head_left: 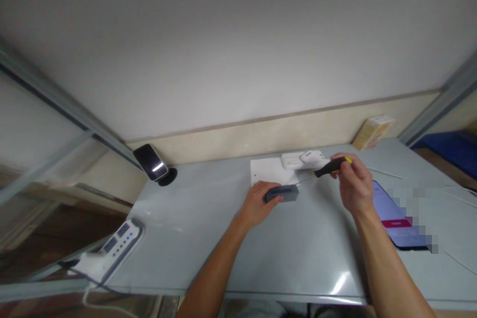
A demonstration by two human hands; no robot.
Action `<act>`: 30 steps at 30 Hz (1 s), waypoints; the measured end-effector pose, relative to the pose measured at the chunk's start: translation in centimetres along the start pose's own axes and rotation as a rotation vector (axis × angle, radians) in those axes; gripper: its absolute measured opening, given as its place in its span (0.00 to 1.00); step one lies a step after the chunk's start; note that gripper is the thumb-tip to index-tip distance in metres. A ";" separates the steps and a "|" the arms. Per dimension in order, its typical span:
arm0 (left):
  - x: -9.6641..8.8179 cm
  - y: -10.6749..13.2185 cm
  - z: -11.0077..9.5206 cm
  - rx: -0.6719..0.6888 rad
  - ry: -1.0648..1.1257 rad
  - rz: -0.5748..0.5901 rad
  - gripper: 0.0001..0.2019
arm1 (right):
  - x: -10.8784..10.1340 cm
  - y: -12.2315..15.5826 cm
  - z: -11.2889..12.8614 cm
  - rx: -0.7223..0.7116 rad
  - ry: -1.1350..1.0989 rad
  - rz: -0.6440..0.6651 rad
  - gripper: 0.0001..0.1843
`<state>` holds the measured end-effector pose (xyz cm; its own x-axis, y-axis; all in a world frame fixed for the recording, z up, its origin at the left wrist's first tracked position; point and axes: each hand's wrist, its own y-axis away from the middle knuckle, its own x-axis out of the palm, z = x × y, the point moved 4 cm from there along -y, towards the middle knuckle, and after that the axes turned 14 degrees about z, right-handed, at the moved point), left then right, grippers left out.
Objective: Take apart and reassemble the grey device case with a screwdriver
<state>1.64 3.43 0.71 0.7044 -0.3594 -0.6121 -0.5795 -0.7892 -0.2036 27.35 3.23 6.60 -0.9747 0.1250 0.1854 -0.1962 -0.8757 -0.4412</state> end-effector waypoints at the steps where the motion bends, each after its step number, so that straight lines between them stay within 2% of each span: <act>1: 0.0 0.0 0.0 0.008 0.003 -0.002 0.13 | 0.3 -0.3 0.5 -0.005 0.026 0.051 0.21; 3: 0.0 0.0 0.1 0.017 0.006 -0.001 0.13 | 1.1 -1.1 1.7 0.007 0.078 0.183 0.22; 7: 0.0 -0.1 0.1 -0.007 -0.013 0.018 0.13 | 3.5 -2.4 3.6 0.155 0.140 0.462 0.25; 10: -0.1 -0.1 -0.1 -0.003 -0.034 0.017 0.13 | 4.9 -2.8 4.0 0.187 0.134 0.536 0.27; 13: -0.2 -0.1 -0.4 0.017 -0.051 0.006 0.14 | 5.3 -2.9 2.8 0.130 0.153 0.445 0.24; 15: -0.1 -0.1 -0.4 0.018 -0.061 0.012 0.14 | 4.7 -2.8 1.3 0.096 0.165 0.247 0.23; 17: 0.0 -0.1 -0.3 0.011 -0.069 0.021 0.13 | 3.8 -2.4 -0.7 0.120 0.177 0.029 0.23; 20: 0.1 -0.2 -0.1 0.010 -0.070 0.009 0.13 | 2.6 -1.8 -3.4 0.204 0.177 -0.142 0.29; 25: -0.1 -0.1 -0.1 0.044 -0.062 -0.013 0.14 | 1.8 -1.0 -5.9 0.320 -0.004 -0.165 0.31; 30: -1.2 0.3 0.3 0.046 0.012 -0.094 0.18 | 2.8 -0.5 -6.9 0.382 -0.198 -0.127 0.29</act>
<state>0.47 3.75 1.16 0.7612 -0.2913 -0.5795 -0.5289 -0.7959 -0.2946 23.99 7.23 1.26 -0.8990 0.1834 0.3978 -0.2229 -0.9733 -0.0548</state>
